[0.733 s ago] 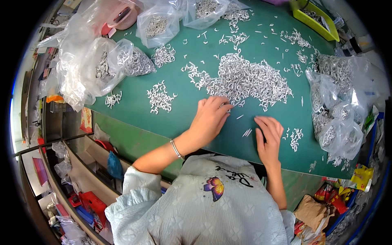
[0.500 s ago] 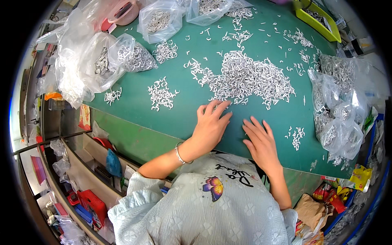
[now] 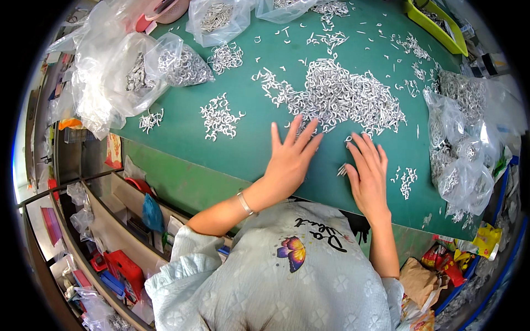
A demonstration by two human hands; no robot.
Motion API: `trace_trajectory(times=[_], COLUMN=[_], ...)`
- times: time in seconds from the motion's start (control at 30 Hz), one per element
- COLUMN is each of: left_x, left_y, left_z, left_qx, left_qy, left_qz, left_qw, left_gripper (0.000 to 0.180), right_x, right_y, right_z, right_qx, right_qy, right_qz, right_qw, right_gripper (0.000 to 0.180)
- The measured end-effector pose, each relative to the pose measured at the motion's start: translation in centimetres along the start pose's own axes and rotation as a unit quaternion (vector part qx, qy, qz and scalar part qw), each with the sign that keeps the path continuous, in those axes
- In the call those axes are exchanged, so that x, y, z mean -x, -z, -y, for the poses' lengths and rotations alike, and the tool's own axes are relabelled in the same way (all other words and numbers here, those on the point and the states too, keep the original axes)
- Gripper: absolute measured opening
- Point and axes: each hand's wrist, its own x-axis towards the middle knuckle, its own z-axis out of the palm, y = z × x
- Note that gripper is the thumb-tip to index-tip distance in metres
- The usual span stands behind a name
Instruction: The person sorts silver decorative metal clips on a green workbench by picking up individual pieces and moving them into different piles.
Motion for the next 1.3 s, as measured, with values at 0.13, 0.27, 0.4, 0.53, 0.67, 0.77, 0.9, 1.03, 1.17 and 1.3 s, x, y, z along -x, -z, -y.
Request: trace_trajectory(times=[0.13, 0.27, 0.4, 0.53, 0.67, 0.77, 0.9, 1.03, 1.17, 1.3], left_x=[-1.6, -0.6, -1.7, -0.8, -1.0, -1.8, 0.0, 0.8, 0.3, 0.4], left_y=[-1.1, 0.1, 0.0, 0.5, 1.0, -0.7, -0.2, -0.3, -0.1, 0.1], left_z=[0.0, 1.1, -0.6, 0.1, -0.7, -1.0, -1.9, -3.2, -2.7, -3.7], left_qx=[-0.031, -0.023, -0.001, 0.021, 0.056, -0.025, -0.036, 0.031, 0.096, 0.223], left_qy=[-0.014, 0.01, -0.004, -0.013, 0.002, -0.007, -0.046, -0.027, -0.058, -0.102], left_qz=[-0.006, 0.0, -0.01, 0.023, -0.017, -0.012, 0.067, 0.049, 0.043, 0.08], left_qw=[0.999, 1.0, 1.0, 0.999, 0.998, 1.0, 0.996, 0.998, 0.993, 0.966], left_gripper=[0.048, 0.045, 0.043, 0.041, 0.039, 0.038, 0.049, 0.059, 0.063, 0.062], right_x=[-1.0, 1.3, -2.3, -1.9, 0.0, 0.5, 2.4, 1.9, 2.5, 1.8], right_y=[-0.8, -0.1, -0.8, -1.3, -0.3, 0.0, 0.9, 0.0, 0.2, 1.0], right_z=[0.1, -2.1, -0.1, 0.1, -1.2, -1.1, -2.8, -3.1, -1.6, -3.2], right_qx=[0.071, 0.03, -0.046, 0.003, -0.057, -0.03, 0.042, 0.064, -0.015, -0.036], right_qy=[0.039, -0.008, 0.057, 0.078, 0.004, -0.009, -0.085, -0.09, -0.053, -0.068], right_qz=[0.044, 0.0, -0.021, 0.031, -0.039, -0.035, -0.082, -0.052, 0.008, -0.047], right_qw=[0.996, 1.0, 0.997, 0.996, 0.998, 0.999, 0.992, 0.993, 0.998, 0.996], right_gripper=[0.046, 0.043, 0.041, 0.038, 0.03, 0.031, 0.036, 0.043, 0.038, 0.035])
